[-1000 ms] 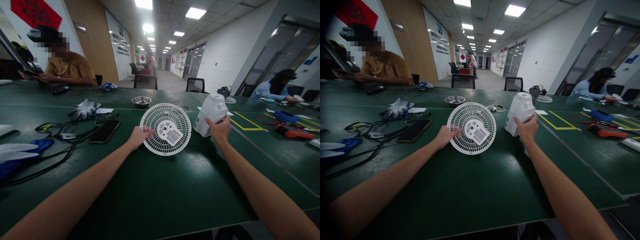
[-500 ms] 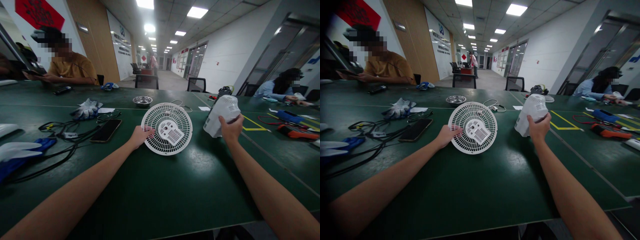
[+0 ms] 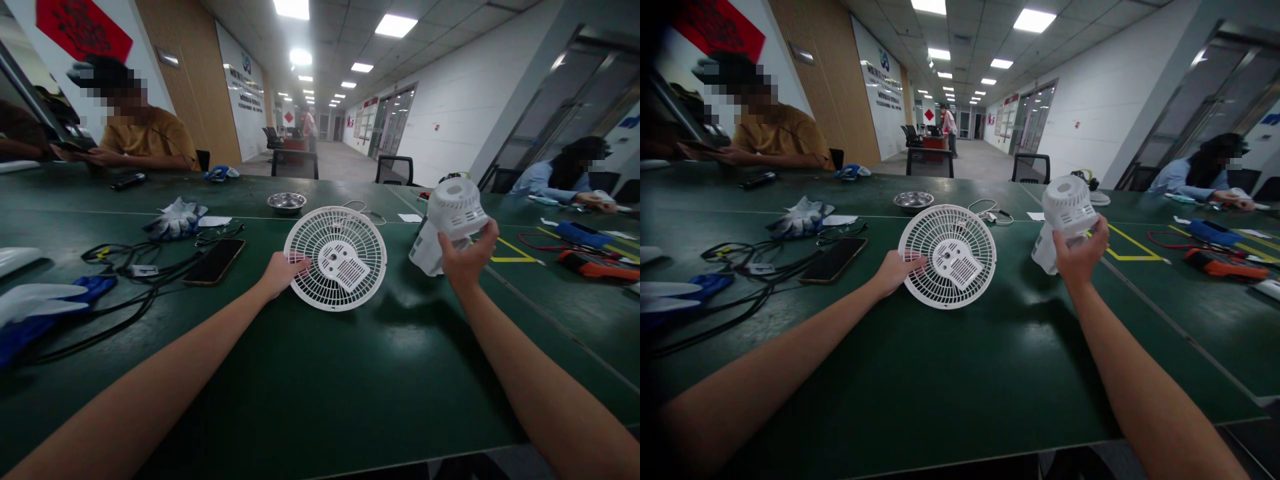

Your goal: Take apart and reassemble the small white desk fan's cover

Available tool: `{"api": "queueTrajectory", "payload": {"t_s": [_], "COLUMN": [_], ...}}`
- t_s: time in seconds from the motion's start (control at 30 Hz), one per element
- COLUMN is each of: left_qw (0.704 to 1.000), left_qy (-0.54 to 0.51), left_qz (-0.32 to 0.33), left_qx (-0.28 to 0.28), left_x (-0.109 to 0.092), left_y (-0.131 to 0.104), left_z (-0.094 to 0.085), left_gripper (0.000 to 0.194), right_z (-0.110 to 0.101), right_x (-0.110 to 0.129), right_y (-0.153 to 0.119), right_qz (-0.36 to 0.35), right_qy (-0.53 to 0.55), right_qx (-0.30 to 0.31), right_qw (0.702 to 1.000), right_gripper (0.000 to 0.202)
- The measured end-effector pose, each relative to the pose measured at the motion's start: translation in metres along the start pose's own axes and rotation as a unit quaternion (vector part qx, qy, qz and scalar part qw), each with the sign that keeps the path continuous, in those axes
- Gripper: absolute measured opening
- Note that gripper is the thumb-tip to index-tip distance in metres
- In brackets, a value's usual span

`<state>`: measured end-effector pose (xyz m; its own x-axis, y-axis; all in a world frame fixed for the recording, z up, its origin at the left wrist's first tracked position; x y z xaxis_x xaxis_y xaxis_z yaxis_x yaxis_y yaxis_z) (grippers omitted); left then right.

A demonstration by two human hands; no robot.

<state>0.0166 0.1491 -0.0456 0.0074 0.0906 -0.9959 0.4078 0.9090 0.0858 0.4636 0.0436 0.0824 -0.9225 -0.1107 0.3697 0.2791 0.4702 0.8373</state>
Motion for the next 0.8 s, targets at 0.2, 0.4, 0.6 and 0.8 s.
{"api": "queueTrajectory", "payload": {"t_s": [0.2, 0.4, 0.6, 0.8], "left_qw": [1.0, 1.0, 1.0, 1.0], "left_qy": [0.011, 0.015, 0.015, 0.004], "left_qz": [-0.002, 0.002, -0.003, -0.004], "left_qx": [-0.006, 0.006, 0.006, 0.008], "left_x": [-0.001, 0.004, 0.001, -0.003], "left_y": [-0.001, 0.003, 0.001, -0.002], "left_z": [-0.001, -0.003, -0.002, 0.001], "left_gripper": [0.013, 0.017, 0.019, 0.016], "right_z": [0.052, 0.113, 0.131, 0.134], "right_x": [0.049, 0.05, 0.033, 0.025], "right_y": [-0.027, -0.058, -0.067, -0.071], "right_qz": [0.029, 0.059, 0.087, 0.112], "right_qy": [0.075, 0.067, -0.032, -0.058], "right_qx": [0.18, 0.321, 0.384, 0.415], "right_qw": [0.98, 0.943, 0.918, 0.901], "right_gripper": [0.08, 0.075, 0.062, 0.05]}}
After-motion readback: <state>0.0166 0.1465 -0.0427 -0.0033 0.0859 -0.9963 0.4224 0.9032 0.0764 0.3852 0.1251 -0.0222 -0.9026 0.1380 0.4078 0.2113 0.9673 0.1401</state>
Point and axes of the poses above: each hand's wrist, its own y-axis towards the middle knuckle, its own z-axis out of the palm, x = y × z, the point moved 10 cm from there along y, towards the middle knuckle, and after that the axes turned 13 degrees about x, right-handed, at the moved point
